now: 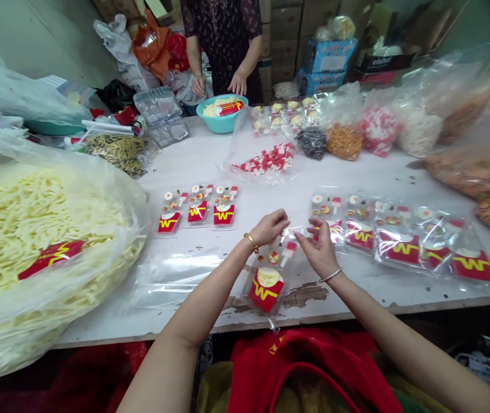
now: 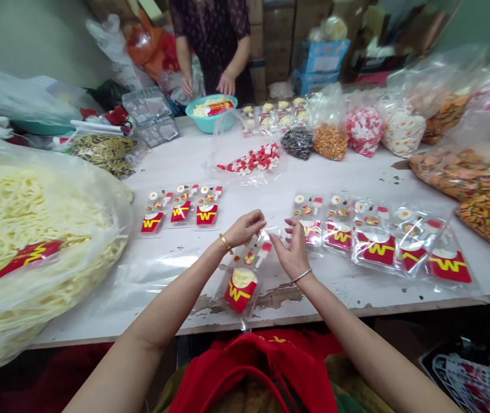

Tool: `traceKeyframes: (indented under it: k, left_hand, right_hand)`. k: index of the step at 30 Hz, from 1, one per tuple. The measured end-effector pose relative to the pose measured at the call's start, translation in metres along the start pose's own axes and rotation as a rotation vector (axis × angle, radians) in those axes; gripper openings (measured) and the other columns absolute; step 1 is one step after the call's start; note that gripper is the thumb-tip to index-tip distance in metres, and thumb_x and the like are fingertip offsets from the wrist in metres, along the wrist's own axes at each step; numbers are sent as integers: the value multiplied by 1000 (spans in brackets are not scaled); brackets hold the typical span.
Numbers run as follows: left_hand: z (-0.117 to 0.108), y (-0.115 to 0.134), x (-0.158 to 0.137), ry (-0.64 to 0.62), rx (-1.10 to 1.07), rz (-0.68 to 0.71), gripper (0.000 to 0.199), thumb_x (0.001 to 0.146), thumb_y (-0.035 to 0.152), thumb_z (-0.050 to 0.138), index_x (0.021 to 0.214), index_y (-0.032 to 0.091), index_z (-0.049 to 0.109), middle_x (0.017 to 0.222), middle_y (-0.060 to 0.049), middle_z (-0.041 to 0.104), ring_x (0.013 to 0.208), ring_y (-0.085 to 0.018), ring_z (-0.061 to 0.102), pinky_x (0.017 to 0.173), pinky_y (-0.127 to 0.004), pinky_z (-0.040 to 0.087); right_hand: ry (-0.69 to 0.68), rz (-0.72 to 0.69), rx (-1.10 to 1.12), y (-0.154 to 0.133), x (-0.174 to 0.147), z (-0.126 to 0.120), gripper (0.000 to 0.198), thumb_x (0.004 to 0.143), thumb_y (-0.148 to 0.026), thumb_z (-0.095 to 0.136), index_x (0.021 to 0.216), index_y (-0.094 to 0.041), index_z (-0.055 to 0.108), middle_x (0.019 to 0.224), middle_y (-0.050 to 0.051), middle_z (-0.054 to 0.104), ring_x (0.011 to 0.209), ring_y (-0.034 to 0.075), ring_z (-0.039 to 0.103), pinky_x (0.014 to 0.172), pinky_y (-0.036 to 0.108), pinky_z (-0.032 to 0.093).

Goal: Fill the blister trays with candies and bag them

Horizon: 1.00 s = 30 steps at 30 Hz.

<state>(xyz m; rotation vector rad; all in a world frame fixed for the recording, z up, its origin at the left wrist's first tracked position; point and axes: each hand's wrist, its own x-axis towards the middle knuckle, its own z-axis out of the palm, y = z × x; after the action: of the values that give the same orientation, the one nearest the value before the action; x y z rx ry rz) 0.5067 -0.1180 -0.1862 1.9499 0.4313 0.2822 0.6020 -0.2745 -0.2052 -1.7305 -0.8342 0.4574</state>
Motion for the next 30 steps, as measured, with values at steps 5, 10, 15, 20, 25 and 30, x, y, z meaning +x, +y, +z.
traceKeyframes:
  k: [5, 10, 15, 20, 25, 30]
  left_hand:
    - [-1, -10, 31, 495, 164, -114, 13, 85, 24, 48, 73, 19, 48, 62, 4, 50, 62, -11, 51, 64, -24, 41]
    - [2, -13, 44, 645, 291, 85, 27, 83, 31, 59, 105, 17, 52, 111, -11, 58, 108, -20, 53, 96, -33, 41]
    - [-11, -30, 6, 595, 600, 48, 33, 86, 35, 55, 112, 15, 54, 123, -14, 52, 119, -23, 48, 103, -36, 37]
    - [-28, -49, -35, 692, 923, -343, 51, 81, 39, 60, 123, 13, 47, 135, -20, 43, 125, -34, 39, 104, -51, 32]
    - [-4, -47, -63, 498, 947, -335, 45, 82, 24, 57, 124, 12, 46, 133, -18, 47, 120, -30, 44, 101, -45, 37]
    - [41, -19, -123, 349, 838, -145, 46, 84, 22, 52, 128, 13, 43, 131, -14, 49, 116, -26, 47, 98, -40, 40]
  right_hand:
    - [-257, 128, -7, 2, 9, -7, 99, 77, -54, 59, 148, -24, -4, 107, 10, 55, 64, 17, 57, 60, 36, 52]
    - [-282, -255, -519, 3, 8, -11, 78, 83, -58, 49, 148, -24, 22, 137, 17, 39, 115, 31, 49, 94, 48, 41]
    - [-433, -466, -976, 15, 1, -5, 72, 84, -67, 37, 143, -26, 36, 152, 9, 26, 139, 34, 15, 109, 55, 13]
    - [-325, -324, -1090, 28, 17, -1, 84, 81, -75, 27, 144, -20, 34, 149, 12, 32, 139, 37, 15, 108, 57, 11]
    - [-278, -302, -1109, 29, 29, -3, 83, 82, -75, 24, 142, -19, 38, 146, 15, 37, 137, 38, 20, 106, 59, 14]
    - [-305, -325, -1101, 39, 44, -16, 83, 82, -73, 28, 141, -16, 38, 144, 18, 37, 135, 41, 23, 105, 61, 16]
